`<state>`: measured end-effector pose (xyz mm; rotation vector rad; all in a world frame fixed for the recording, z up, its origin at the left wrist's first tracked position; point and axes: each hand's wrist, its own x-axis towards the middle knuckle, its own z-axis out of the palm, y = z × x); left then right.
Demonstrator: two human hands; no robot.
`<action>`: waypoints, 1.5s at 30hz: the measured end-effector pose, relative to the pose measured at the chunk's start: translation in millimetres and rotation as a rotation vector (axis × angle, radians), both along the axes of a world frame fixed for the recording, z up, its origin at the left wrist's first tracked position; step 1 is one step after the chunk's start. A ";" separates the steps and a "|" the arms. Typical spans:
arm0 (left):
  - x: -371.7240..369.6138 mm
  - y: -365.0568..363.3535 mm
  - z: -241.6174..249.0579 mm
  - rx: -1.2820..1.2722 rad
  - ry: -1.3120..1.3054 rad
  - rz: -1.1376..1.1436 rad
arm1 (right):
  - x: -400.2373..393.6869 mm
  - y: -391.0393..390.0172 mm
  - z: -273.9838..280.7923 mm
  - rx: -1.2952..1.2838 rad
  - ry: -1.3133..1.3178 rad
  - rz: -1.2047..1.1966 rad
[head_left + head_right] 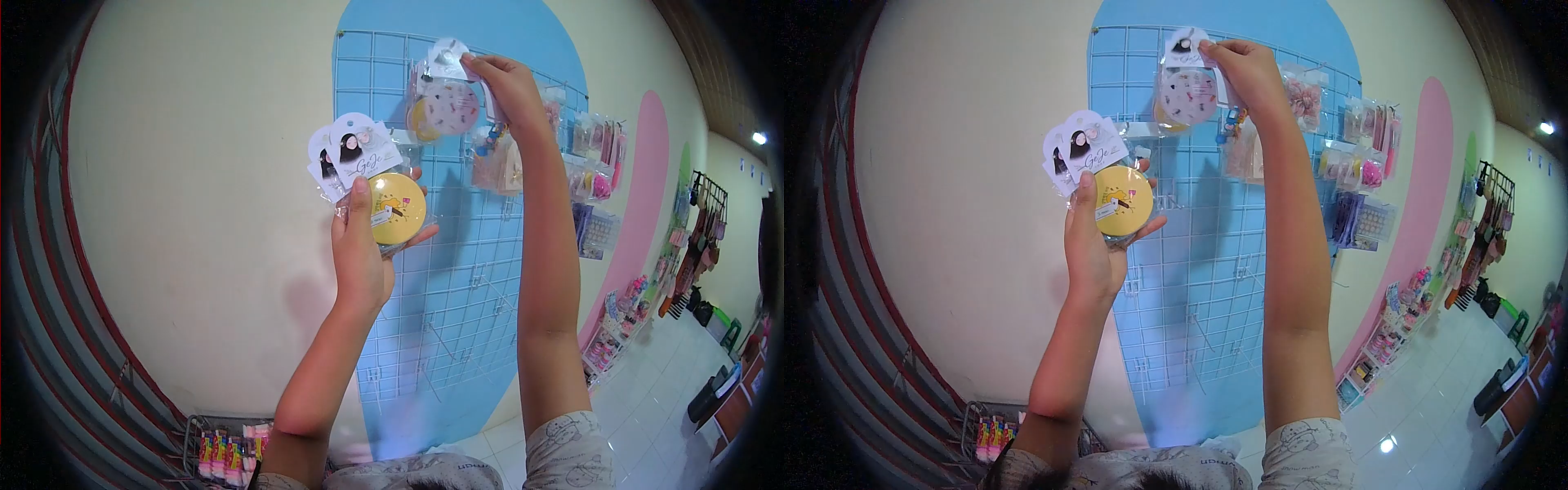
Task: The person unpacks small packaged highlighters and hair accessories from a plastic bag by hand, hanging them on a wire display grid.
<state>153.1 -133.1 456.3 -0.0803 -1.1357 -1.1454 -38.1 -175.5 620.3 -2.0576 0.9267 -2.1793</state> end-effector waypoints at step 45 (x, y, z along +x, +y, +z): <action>0.2 3.5 1.4 0.008 -0.071 -0.038 | 5.1 -14.5 -9.7 -0.135 0.048 -0.337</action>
